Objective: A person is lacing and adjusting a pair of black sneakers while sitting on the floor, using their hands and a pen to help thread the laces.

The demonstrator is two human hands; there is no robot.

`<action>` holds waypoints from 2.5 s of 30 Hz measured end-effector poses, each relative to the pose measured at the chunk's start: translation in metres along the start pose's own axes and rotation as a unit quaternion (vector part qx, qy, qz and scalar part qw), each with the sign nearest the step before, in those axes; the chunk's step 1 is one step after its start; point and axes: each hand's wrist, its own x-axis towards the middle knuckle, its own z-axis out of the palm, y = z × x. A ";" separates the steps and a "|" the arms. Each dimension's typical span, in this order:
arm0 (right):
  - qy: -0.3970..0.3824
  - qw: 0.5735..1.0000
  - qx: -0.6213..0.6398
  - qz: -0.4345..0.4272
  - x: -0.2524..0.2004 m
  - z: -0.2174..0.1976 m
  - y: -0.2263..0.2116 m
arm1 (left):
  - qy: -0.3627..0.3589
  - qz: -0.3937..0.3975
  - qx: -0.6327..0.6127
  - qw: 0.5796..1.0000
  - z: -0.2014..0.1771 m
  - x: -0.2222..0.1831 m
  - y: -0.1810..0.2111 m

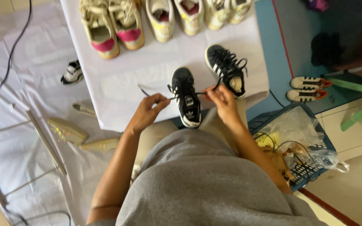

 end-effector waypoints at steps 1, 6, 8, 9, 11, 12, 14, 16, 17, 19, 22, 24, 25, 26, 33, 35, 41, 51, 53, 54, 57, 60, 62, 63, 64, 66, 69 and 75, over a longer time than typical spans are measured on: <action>-0.026 1.000 -0.012 -0.010 -0.003 0.006 -0.008 | -0.004 0.017 -0.003 1.000 0.000 -0.003 0.007; -0.088 0.990 -0.080 -0.072 -0.018 0.038 -0.039 | -0.016 0.105 -0.029 0.994 0.019 -0.015 0.057; -0.120 0.977 -0.128 -0.119 -0.024 0.048 -0.052 | -0.049 0.212 -0.093 0.972 0.031 -0.015 0.063; -0.117 0.977 -0.129 -0.122 -0.026 0.050 -0.062 | -0.050 0.215 -0.092 0.971 0.037 -0.014 0.069; -0.147 0.967 -0.117 -0.174 -0.031 0.053 -0.081 | -0.072 0.283 -0.097 0.951 0.048 -0.014 0.079; -0.146 0.966 -0.117 -0.176 -0.029 0.046 -0.064 | -0.073 0.285 -0.096 0.951 0.049 -0.017 0.087; -0.148 0.975 -0.062 -0.156 -0.023 0.031 -0.029 | -0.089 0.318 -0.095 0.939 0.050 -0.024 0.104; -0.134 0.978 -0.058 -0.146 -0.021 0.034 -0.055 | -0.099 0.328 -0.084 0.936 0.051 -0.025 0.104; -0.121 0.982 -0.053 -0.134 -0.020 0.036 -0.068 | -0.106 0.335 -0.074 0.933 0.052 -0.026 0.104; -0.122 0.982 -0.051 -0.135 -0.019 0.033 -0.065 | -0.100 0.344 -0.058 0.932 0.060 -0.026 0.096; -0.147 0.977 -0.047 -0.145 -0.021 0.032 -0.080 | -0.077 0.382 -0.012 0.921 0.072 -0.023 0.090; -0.170 0.972 -0.046 -0.157 -0.021 0.033 -0.090 | -0.060 0.413 0.019 0.909 0.076 -0.019 0.083; -0.146 0.972 -0.065 -0.172 -0.021 0.033 -0.092 | -0.068 0.388 -0.025 0.919 0.076 -0.016 0.078; -0.121 0.971 -0.083 -0.187 -0.021 0.034 -0.094 | -0.075 0.363 -0.069 0.926 0.075 -0.013 0.073; -0.091 0.957 -0.145 -0.235 -0.025 0.026 -0.112 | 0.108 0.270 -0.001 0.957 0.059 0.025 0.017; -0.120 0.963 -0.100 -0.221 -0.031 0.031 -0.122 | 0.081 0.231 0.004 0.970 0.068 0.033 -0.003; -0.159 0.968 -0.016 -0.192 -0.028 0.036 -0.111 | 0.020 0.317 0.151 0.936 0.077 0.052 -0.023; -0.007 0.992 0.040 -0.120 0.002 -0.007 -0.084 | 0.032 0.143 0.060 0.987 0.064 0.039 -0.021; -0.011 0.989 -0.026 -0.148 0.012 -0.013 -0.067 | 0.045 0.152 0.048 0.986 0.063 0.042 -0.029; -0.011 0.989 -0.026 -0.148 0.009 -0.011 -0.070 | 0.045 0.152 0.048 0.986 0.064 0.040 -0.028; -0.029 0.982 -0.150 -0.111 0.003 -0.001 -0.077 | 0.056 0.144 0.035 0.987 0.064 0.038 -0.023; -0.035 0.961 -0.243 -0.125 0.000 0.011 -0.062 | 0.074 0.143 0.027 0.987 0.065 0.038 -0.020; -0.054 0.949 -0.259 -0.173 0.001 0.016 -0.034 | 0.083 0.151 0.023 0.985 0.065 0.039 -0.019; -0.053 0.949 -0.259 -0.172 -0.004 0.019 -0.035 | 0.083 0.151 0.024 0.985 0.065 0.040 -0.019; -0.079 0.939 -0.287 -0.172 -0.009 0.023 -0.036 | 0.081 0.153 0.022 0.985 0.065 0.040 -0.018; -0.104 0.927 -0.315 -0.173 -0.015 0.026 -0.031 | 0.078 0.156 0.022 0.985 0.065 0.039 -0.015; -0.104 0.896 -0.381 -0.205 -0.014 0.029 -0.017 | 0.080 0.170 0.020 0.982 0.066 0.037 -0.012; -0.058 0.906 -0.372 -0.191 0.003 0.022 -0.006 | 0.087 0.178 0.021 0.980 0.067 0.033 -0.009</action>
